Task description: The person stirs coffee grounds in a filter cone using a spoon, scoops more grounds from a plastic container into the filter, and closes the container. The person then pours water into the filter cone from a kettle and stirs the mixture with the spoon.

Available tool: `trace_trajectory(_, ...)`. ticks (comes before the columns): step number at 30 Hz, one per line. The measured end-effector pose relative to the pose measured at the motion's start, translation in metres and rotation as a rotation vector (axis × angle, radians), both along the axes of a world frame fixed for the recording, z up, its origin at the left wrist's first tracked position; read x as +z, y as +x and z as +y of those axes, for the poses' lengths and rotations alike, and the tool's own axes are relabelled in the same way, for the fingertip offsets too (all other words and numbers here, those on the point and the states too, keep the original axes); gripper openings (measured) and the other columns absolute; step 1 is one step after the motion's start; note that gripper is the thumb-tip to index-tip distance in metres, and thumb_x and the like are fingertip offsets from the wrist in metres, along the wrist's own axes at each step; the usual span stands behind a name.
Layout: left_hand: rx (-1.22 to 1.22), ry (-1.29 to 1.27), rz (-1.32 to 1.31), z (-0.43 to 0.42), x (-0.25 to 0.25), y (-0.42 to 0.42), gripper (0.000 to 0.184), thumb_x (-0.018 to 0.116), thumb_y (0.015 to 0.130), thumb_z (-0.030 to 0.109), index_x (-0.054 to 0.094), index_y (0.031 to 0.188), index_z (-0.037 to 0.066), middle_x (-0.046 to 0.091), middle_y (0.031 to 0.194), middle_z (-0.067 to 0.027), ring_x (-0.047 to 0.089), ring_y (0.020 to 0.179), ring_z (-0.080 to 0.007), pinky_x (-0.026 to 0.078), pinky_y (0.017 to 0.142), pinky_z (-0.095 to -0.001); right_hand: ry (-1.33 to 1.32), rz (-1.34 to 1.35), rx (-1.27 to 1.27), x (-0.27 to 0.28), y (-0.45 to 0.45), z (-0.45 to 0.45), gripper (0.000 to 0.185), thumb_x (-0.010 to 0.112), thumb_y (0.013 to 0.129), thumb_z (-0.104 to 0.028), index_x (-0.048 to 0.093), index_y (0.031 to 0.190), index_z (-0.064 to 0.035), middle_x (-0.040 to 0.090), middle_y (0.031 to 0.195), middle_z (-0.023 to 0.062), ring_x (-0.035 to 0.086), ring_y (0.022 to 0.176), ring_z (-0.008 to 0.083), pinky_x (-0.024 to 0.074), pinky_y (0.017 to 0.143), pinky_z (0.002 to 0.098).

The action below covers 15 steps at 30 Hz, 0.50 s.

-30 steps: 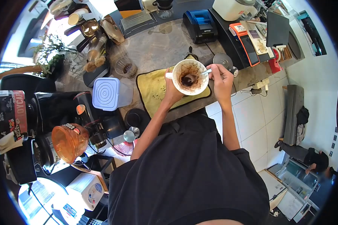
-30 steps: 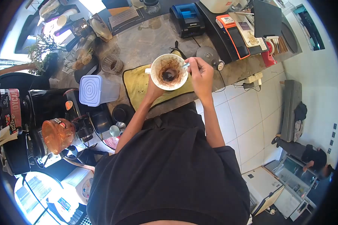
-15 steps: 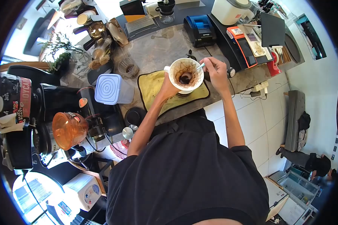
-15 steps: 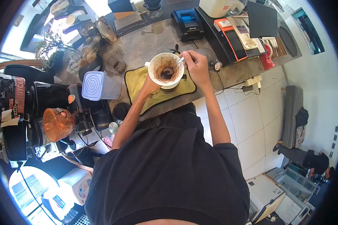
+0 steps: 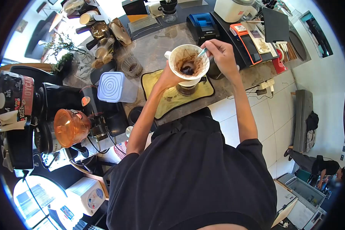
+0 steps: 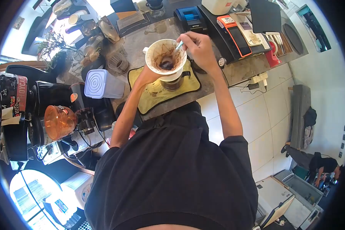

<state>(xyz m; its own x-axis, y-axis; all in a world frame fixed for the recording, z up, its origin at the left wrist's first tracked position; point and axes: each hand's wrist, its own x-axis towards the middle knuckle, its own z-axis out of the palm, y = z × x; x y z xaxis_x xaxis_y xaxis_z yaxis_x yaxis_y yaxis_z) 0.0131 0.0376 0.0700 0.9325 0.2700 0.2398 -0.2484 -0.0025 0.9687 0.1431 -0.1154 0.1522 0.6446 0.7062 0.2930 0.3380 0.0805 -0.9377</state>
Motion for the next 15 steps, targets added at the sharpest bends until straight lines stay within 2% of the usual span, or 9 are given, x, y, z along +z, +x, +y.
trace_trajectory(2,-0.015,0.026,0.008,0.003,0.007,-0.001,0.074,0.09,0.06,0.005,0.055,0.126,0.002,0.065,0.119,-0.0071,0.062,0.107,-0.0153,0.049,0.097,-0.0321,0.03,0.016,-0.015,0.013,-0.003,-0.002,0.022,0.059,0.096,-0.017,0.071,0.088,0.0004,0.058,0.065,-0.0017,0.049,0.061,0.0034,0.0373,0.055,0.0206)
trace_trajectory(4,-0.082,0.037,-0.021,0.005,0.014,-0.001,0.08,0.087,0.067,0.002,0.048,0.136,0.003,0.06,0.129,-0.0076,0.059,0.115,-0.0176,0.047,0.102,-0.0338,0.02,-0.089,-0.051,0.023,-0.005,-0.003,0.021,0.06,0.095,-0.016,0.071,0.088,0.0002,0.058,0.065,-0.0013,0.05,0.061,0.0036,0.0379,0.055,0.0209)
trace_trajectory(9,-0.096,0.074,-0.008,0.004,0.032,-0.004,0.083,0.088,0.066,0.003,0.046,0.137,0.004,0.059,0.13,-0.0072,0.059,0.115,-0.0178,0.047,0.103,-0.0338,-0.068,-0.145,-0.066,0.021,-0.004,-0.007,0.023,0.059,0.096,-0.018,0.072,0.088,-0.0012,0.058,0.065,-0.0011,0.049,0.06,0.0038,0.0367,0.054,0.0216)
trace_trajectory(12,-0.085,0.228,0.054,0.003,0.033,-0.003,0.083,0.088,0.067,0.004,0.045,0.138,0.004,0.059,0.13,-0.0079,0.058,0.117,-0.0175,0.047,0.103,-0.0342,-0.051,-0.05,-0.046,0.015,0.0,-0.01,0.025,0.059,0.096,-0.019,0.072,0.087,-0.0007,0.058,0.065,-0.0012,0.049,0.061,0.0038,0.0364,0.056,0.021)
trace_trajectory(14,-0.003,0.097,-0.034,-0.002,0.033,0.0,0.073,0.092,0.057,0.008,0.059,0.121,0.0,0.068,0.113,-0.0085,0.064,0.102,-0.0155,0.052,0.093,-0.0325,0.027,0.04,-0.082,0.015,0.002,-0.013,0.026,0.059,0.097,-0.02,0.072,0.087,0.0003,0.057,0.065,-0.0014,0.049,0.062,0.0039,0.0365,0.058,0.0201)
trace_trajectory(15,-0.007,0.097,-0.035,-0.003,0.034,-0.001,0.073,0.092,0.057,0.008,0.059,0.121,0.0,0.068,0.113,-0.0085,0.064,0.102,-0.0155,0.052,0.093,-0.0325,0.046,0.07,-0.093,0.018,0.002,-0.014,0.027,0.059,0.097,-0.021,0.072,0.088,0.0015,0.057,0.066,-0.0018,0.049,0.063,0.0037,0.0364,0.058,0.0201)
